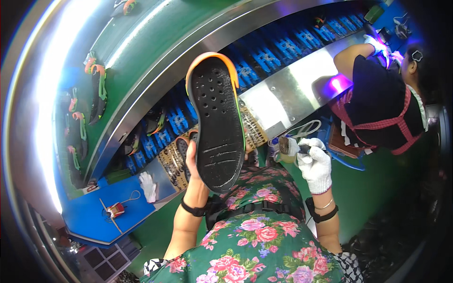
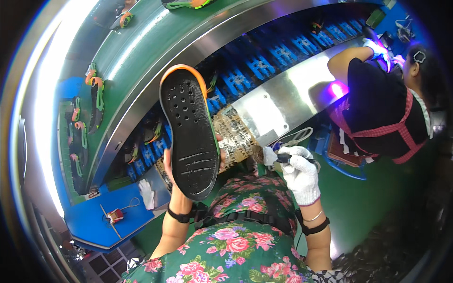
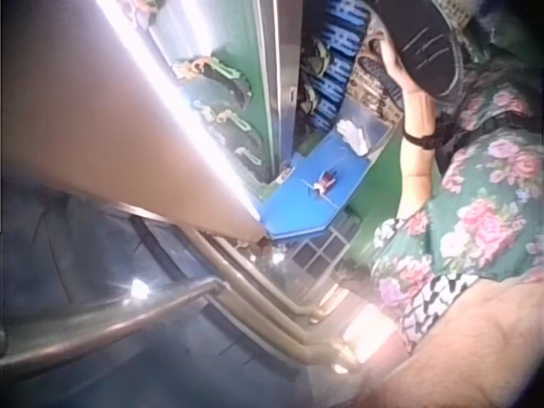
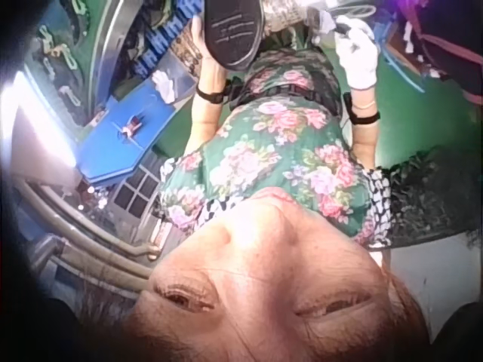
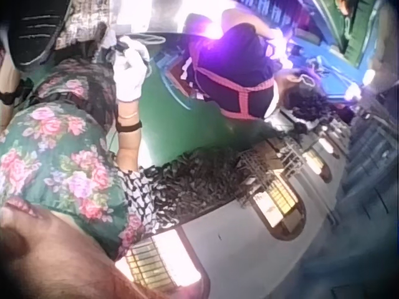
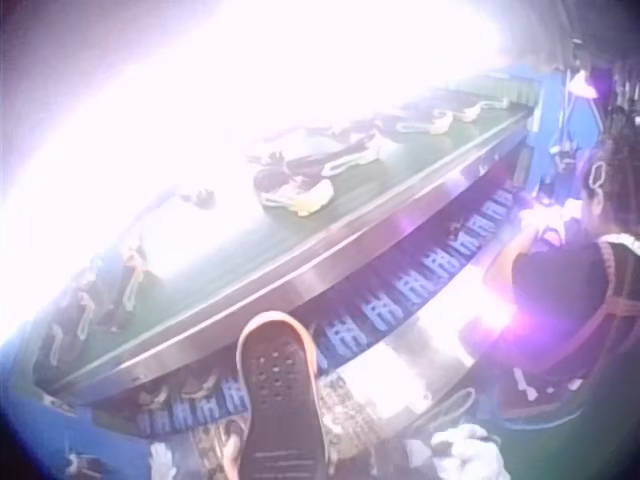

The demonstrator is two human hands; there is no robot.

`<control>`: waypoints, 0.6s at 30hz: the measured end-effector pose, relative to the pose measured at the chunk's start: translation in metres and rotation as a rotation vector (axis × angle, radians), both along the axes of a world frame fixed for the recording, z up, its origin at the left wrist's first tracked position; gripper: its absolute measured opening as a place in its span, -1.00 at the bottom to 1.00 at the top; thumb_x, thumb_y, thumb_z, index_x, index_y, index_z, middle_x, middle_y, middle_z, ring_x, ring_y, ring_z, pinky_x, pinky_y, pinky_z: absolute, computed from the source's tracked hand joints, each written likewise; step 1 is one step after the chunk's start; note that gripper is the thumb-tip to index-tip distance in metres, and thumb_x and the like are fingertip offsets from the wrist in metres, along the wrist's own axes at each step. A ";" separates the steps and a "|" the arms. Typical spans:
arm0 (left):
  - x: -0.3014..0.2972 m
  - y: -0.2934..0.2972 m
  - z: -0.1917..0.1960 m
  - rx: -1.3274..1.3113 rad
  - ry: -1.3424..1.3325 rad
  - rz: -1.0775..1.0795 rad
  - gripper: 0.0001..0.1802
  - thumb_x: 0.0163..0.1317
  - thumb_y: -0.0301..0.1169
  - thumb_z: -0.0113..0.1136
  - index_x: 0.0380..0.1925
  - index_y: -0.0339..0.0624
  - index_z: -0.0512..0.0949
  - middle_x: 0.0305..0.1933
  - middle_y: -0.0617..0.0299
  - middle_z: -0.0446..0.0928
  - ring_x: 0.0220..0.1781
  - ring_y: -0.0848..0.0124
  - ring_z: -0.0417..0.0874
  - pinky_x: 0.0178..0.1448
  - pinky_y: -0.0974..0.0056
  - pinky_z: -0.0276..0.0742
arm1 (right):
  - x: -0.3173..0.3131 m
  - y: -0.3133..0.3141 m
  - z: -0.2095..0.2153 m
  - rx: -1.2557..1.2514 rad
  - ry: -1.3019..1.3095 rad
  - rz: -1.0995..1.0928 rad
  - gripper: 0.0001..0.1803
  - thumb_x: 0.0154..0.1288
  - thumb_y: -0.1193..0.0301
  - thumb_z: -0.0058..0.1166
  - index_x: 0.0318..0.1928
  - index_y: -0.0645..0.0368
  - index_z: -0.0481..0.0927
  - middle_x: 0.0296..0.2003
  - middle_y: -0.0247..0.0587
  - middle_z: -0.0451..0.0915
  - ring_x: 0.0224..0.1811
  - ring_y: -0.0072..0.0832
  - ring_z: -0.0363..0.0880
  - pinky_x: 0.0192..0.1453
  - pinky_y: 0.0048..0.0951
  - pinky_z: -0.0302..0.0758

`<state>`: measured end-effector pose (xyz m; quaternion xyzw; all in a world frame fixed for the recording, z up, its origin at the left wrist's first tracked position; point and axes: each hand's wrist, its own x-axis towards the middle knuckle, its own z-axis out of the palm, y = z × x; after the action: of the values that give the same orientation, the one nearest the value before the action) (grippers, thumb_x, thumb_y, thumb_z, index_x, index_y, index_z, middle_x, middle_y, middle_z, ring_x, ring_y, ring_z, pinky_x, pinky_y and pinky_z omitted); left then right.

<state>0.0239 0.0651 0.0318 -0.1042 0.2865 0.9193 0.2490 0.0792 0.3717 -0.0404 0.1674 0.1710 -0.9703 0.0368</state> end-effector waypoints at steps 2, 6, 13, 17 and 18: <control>0.012 -0.011 0.001 -0.191 0.127 0.007 -0.09 0.32 0.09 0.02 0.49 -0.35 0.19 0.45 -0.18 0.37 0.41 -0.02 0.49 0.52 -0.04 0.37 | -0.001 0.004 -0.013 -0.068 -0.032 -0.056 -0.76 0.21 0.71 0.08 -0.12 0.37 0.69 -0.02 0.23 0.67 -0.24 -0.32 0.68 -0.22 -0.54 0.65; 0.015 0.009 0.041 -0.466 0.128 -0.011 0.09 0.18 0.04 0.18 0.59 -0.25 -0.03 0.56 -0.04 0.20 0.56 0.14 0.28 0.59 0.08 0.19 | -0.003 0.009 -0.032 -0.120 0.005 0.007 -0.79 0.25 0.71 0.10 -0.11 0.40 0.68 -0.02 0.21 0.68 -0.21 -0.31 0.70 -0.24 -0.54 0.65; 0.011 0.021 0.055 -0.487 0.232 0.018 0.21 0.12 0.10 0.27 0.61 -0.22 -0.12 0.61 0.02 0.07 0.59 0.23 0.19 0.59 0.13 0.13 | 0.002 0.010 -0.042 -0.036 -0.047 0.044 -0.82 0.33 0.67 0.08 -0.08 0.39 0.62 0.01 0.13 0.65 -0.21 -0.37 0.61 -0.23 -0.53 0.59; 0.017 0.015 0.052 -0.474 0.160 0.018 0.18 0.17 0.10 0.23 0.62 -0.20 -0.15 0.62 0.03 0.05 0.59 0.22 0.18 0.58 0.12 0.13 | -0.002 0.009 -0.044 -0.069 0.003 0.085 -0.80 0.35 0.68 0.06 -0.05 0.39 0.61 0.04 0.13 0.63 -0.17 -0.34 0.64 -0.20 -0.53 0.64; 0.019 0.014 0.053 -0.473 0.159 0.023 0.18 0.17 0.10 0.23 0.62 -0.20 -0.15 0.62 0.03 0.05 0.59 0.22 0.18 0.58 0.12 0.13 | -0.003 0.008 -0.044 -0.068 0.002 0.090 -0.80 0.35 0.68 0.06 -0.05 0.39 0.61 0.04 0.13 0.63 -0.17 -0.34 0.64 -0.20 -0.53 0.64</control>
<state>0.0425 0.0796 0.0846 -0.0901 0.5112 0.8347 0.1840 0.0762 0.3799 -0.0847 0.1571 0.1452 -0.9731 0.0857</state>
